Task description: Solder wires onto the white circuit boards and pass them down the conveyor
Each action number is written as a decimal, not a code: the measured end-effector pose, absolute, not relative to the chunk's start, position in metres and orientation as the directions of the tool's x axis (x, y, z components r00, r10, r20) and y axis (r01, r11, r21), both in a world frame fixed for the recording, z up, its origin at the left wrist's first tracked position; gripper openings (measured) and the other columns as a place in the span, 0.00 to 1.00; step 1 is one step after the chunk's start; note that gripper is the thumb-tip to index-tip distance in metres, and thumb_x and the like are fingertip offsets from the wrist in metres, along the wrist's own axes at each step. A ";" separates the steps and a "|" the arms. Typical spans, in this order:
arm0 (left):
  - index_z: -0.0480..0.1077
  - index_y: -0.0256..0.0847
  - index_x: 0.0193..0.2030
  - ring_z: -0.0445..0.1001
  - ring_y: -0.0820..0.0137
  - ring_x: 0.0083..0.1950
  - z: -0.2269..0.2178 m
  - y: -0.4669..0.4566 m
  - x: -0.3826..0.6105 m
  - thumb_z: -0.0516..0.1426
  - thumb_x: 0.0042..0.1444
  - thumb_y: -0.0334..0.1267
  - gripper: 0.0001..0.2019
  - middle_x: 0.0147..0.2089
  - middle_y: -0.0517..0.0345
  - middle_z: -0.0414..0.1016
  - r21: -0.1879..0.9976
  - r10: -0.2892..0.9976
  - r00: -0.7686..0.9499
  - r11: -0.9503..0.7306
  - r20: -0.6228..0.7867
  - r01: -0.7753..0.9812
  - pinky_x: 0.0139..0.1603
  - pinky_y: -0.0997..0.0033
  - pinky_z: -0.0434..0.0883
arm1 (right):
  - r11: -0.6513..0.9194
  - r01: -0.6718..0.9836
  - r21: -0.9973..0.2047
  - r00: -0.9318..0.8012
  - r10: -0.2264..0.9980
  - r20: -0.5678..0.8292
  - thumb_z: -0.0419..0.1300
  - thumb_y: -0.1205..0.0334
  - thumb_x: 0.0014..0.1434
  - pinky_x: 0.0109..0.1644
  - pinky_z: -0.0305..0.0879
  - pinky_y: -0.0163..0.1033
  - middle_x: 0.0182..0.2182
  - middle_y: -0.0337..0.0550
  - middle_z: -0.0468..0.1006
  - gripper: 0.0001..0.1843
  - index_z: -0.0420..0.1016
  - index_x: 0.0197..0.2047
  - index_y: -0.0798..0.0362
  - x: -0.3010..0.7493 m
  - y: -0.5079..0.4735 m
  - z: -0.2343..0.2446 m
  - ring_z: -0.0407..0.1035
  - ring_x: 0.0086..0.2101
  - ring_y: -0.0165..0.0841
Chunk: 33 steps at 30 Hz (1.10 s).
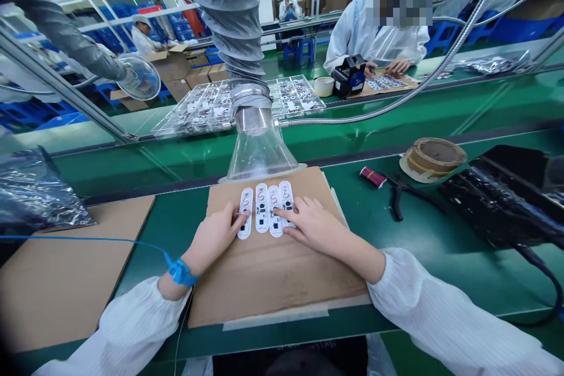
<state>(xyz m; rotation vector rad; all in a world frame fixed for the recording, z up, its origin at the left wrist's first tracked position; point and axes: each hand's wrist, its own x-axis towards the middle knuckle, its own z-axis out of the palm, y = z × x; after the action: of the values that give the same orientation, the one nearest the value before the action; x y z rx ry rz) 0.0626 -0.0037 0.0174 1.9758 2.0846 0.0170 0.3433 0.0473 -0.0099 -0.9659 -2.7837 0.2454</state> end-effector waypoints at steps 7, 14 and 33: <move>0.69 0.41 0.47 0.85 0.53 0.45 0.015 0.007 0.071 0.45 0.80 0.51 0.19 0.46 0.43 0.85 0.194 0.982 0.009 0.028 -0.189 0.981 0.38 0.64 0.67 | 0.777 0.584 -0.235 -0.781 0.617 0.098 0.56 0.49 0.80 0.52 0.71 0.53 0.49 0.54 0.75 0.27 0.70 0.78 0.42 0.344 0.045 -0.008 0.71 0.47 0.49; 0.64 0.44 0.40 0.80 0.58 0.38 0.025 -0.012 0.064 0.49 0.78 0.49 0.16 0.39 0.50 0.81 0.441 0.979 0.076 0.015 -0.187 0.897 0.36 0.64 0.64 | 0.752 0.568 -0.335 -0.765 0.633 0.122 0.54 0.43 0.80 0.51 0.72 0.53 0.47 0.53 0.76 0.31 0.68 0.77 0.46 0.359 0.036 0.003 0.73 0.46 0.48; 0.74 0.45 0.41 0.72 0.65 0.34 0.026 -0.004 0.039 0.48 0.75 0.58 0.22 0.34 0.58 0.76 0.711 0.840 0.498 -0.216 -0.215 0.669 0.36 0.68 0.67 | 0.338 0.431 -0.837 -0.529 0.846 0.068 0.51 0.42 0.81 0.35 0.60 0.37 0.26 0.37 0.71 0.31 0.69 0.30 0.51 0.398 -0.033 0.014 0.66 0.29 0.31</move>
<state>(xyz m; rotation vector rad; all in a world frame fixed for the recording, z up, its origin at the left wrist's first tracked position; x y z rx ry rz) 0.0395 -0.0042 0.0263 1.9606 1.2415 0.2767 0.3979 -0.0327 0.0144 -1.1153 -2.1054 1.0922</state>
